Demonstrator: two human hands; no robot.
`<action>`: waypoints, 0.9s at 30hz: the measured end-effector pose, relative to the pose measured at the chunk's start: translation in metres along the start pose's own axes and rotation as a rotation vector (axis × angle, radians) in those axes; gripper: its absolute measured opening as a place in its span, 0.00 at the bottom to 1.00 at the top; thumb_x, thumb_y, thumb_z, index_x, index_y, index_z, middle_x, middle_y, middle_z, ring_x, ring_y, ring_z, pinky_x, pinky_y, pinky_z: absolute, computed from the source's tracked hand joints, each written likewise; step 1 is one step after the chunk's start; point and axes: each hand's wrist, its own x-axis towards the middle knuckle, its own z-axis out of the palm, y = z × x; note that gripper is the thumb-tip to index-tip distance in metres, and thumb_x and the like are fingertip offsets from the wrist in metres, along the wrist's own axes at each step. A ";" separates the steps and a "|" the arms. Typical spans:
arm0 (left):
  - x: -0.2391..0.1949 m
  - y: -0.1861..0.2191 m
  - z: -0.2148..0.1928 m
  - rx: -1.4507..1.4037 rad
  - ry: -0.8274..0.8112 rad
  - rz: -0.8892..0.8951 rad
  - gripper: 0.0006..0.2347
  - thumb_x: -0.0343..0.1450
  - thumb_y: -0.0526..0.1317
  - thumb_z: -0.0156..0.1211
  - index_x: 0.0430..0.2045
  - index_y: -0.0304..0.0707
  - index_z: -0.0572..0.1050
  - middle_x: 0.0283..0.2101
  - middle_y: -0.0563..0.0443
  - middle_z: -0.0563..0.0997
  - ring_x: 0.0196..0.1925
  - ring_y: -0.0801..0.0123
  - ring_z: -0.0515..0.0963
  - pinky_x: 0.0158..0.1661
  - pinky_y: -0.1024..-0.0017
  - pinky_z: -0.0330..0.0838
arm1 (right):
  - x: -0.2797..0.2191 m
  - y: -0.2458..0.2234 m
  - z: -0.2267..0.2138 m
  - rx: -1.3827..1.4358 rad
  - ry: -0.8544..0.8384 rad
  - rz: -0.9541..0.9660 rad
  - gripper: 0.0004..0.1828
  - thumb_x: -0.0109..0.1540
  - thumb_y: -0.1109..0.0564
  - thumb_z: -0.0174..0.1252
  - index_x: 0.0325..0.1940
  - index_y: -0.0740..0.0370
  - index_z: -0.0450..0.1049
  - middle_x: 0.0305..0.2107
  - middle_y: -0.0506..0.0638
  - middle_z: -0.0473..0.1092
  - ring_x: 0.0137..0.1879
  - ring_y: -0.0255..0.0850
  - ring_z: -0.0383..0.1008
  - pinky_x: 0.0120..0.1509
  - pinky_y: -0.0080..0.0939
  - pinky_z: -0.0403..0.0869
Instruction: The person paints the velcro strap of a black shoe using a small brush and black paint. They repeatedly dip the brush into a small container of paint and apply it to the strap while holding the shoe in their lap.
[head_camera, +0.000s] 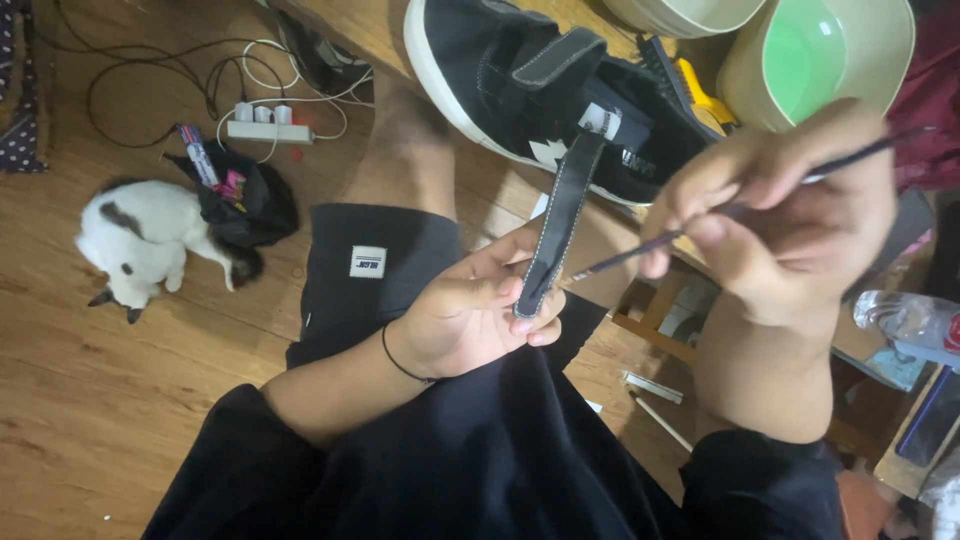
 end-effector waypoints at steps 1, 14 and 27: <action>-0.001 0.000 0.000 -0.003 0.018 -0.003 0.22 0.86 0.35 0.66 0.78 0.45 0.70 0.50 0.54 0.77 0.41 0.70 0.73 0.50 0.64 0.67 | -0.001 0.001 0.000 0.029 -0.041 0.000 0.16 0.73 0.73 0.50 0.52 0.58 0.53 0.26 0.54 0.65 0.28 0.45 0.86 0.28 0.36 0.93; 0.003 0.018 0.020 0.102 0.010 -0.015 0.12 0.87 0.40 0.62 0.66 0.47 0.76 0.47 0.49 0.72 0.41 0.72 0.69 0.49 0.70 0.65 | -0.218 0.046 -0.090 -0.104 1.143 -0.227 0.28 0.86 0.44 0.33 0.59 0.56 0.80 0.39 0.57 0.75 0.32 0.46 0.74 0.37 0.40 0.79; 0.017 0.012 0.009 0.072 0.024 -0.074 0.12 0.85 0.41 0.69 0.64 0.50 0.79 0.47 0.52 0.75 0.41 0.73 0.71 0.49 0.70 0.66 | -0.234 0.100 -0.045 -0.484 1.045 -0.101 0.18 0.78 0.67 0.57 0.52 0.54 0.53 0.38 0.62 0.66 0.29 0.48 0.72 0.33 0.45 0.79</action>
